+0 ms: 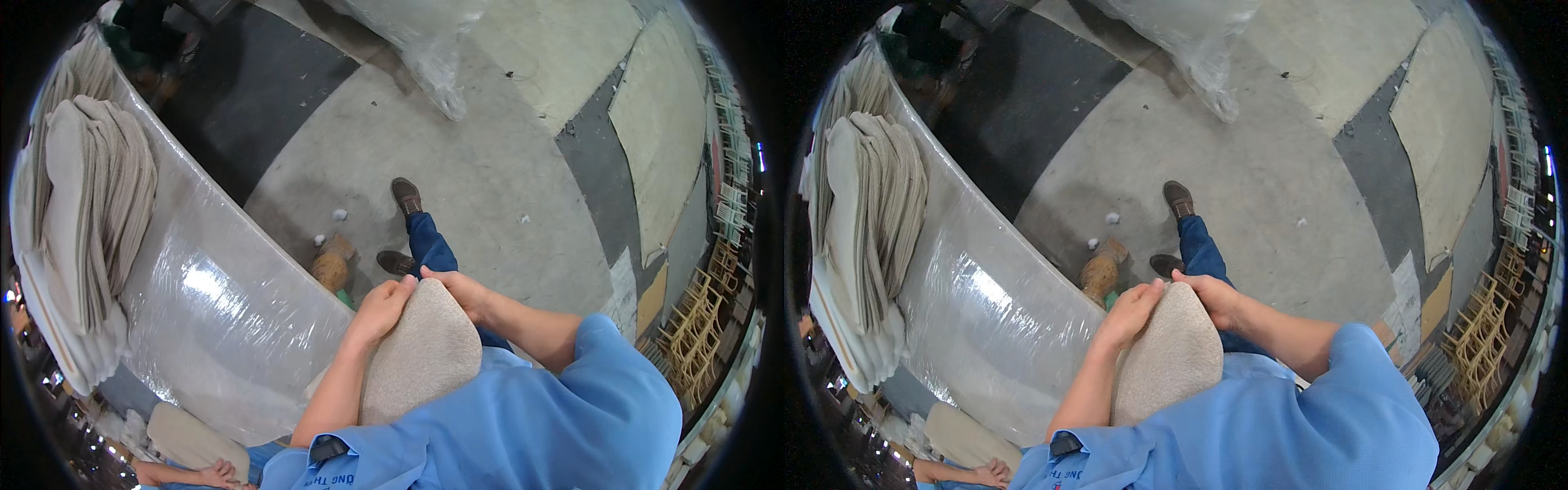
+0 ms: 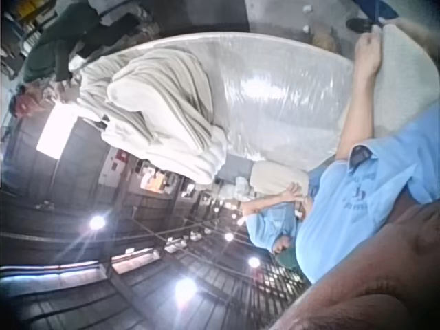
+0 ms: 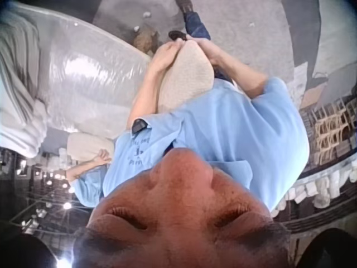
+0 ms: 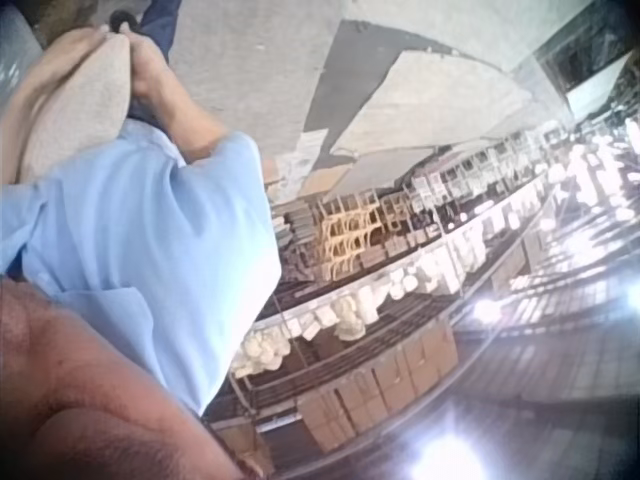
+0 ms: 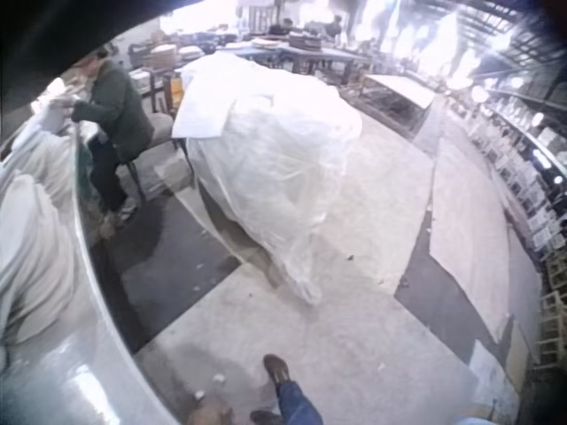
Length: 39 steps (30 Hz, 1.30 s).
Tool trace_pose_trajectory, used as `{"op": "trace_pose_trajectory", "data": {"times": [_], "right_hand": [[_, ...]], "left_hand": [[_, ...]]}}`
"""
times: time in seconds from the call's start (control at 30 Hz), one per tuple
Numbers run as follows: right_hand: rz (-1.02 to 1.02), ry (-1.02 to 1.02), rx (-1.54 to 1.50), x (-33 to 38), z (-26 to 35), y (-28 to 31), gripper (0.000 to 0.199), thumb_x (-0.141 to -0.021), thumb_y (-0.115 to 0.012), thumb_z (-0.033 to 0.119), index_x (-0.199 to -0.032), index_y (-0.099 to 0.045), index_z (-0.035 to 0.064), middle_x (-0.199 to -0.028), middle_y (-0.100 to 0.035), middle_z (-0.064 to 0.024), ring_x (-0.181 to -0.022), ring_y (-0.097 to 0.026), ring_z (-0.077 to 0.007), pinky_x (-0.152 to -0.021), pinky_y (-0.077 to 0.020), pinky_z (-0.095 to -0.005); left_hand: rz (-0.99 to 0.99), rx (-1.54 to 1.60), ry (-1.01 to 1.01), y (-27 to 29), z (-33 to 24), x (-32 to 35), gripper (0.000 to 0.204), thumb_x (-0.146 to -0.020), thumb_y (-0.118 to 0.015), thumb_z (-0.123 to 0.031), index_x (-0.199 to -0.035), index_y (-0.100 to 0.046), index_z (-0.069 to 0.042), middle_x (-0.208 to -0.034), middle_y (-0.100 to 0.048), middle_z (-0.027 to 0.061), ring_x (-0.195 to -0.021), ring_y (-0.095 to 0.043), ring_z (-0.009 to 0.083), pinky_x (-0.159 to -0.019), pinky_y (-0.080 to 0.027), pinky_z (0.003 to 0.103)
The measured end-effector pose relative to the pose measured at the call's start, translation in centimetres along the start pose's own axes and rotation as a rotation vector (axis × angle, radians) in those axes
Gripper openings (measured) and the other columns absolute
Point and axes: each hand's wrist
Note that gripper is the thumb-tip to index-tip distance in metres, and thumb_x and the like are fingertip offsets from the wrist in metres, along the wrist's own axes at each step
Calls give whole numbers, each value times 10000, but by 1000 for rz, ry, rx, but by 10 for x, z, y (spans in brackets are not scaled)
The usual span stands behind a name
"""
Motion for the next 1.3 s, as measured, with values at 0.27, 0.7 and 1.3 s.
{"op": "trace_pose_trajectory", "data": {"times": [0.27,0.7,1.3], "right_hand": [[67,-132,121,-1,21,8,390,-1065,-568,360,-1218,-658,12,-1172,-707,-117,-1054,-689,-232,-984,-544,-428],[-134,-144,198,-12,21,-6,191,-1036,-622,193,-1131,-682,39,-1070,-733,-95,-932,-733,-201,-837,-625,-383],[-30,815,743,56,6,-75,460,-1067,-516,426,-1105,-727,19,-1057,-742,-64,-1109,-634,-191,-1068,-432,-394]], "left_hand": [[192,461,16,-13,22,-16,312,-1065,-579,-324,-1022,-681,-33,-885,-661,-7,-793,-574,90,-726,-469,270],[-317,-38,-221,-32,12,-7,355,-1009,-588,-304,-844,-594,10,-794,-646,218,-765,-636,370,-729,-477,455],[-16,-241,-567,13,46,147,517,-1073,-447,-283,-1542,-444,-65,-1612,-388,194,-1505,-340,360,-1245,-252,423]]}}
Point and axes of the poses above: each hand's wrist, its own x-axis away from the middle knuckle, its own y-axis out of the back of the hand, z = x × y
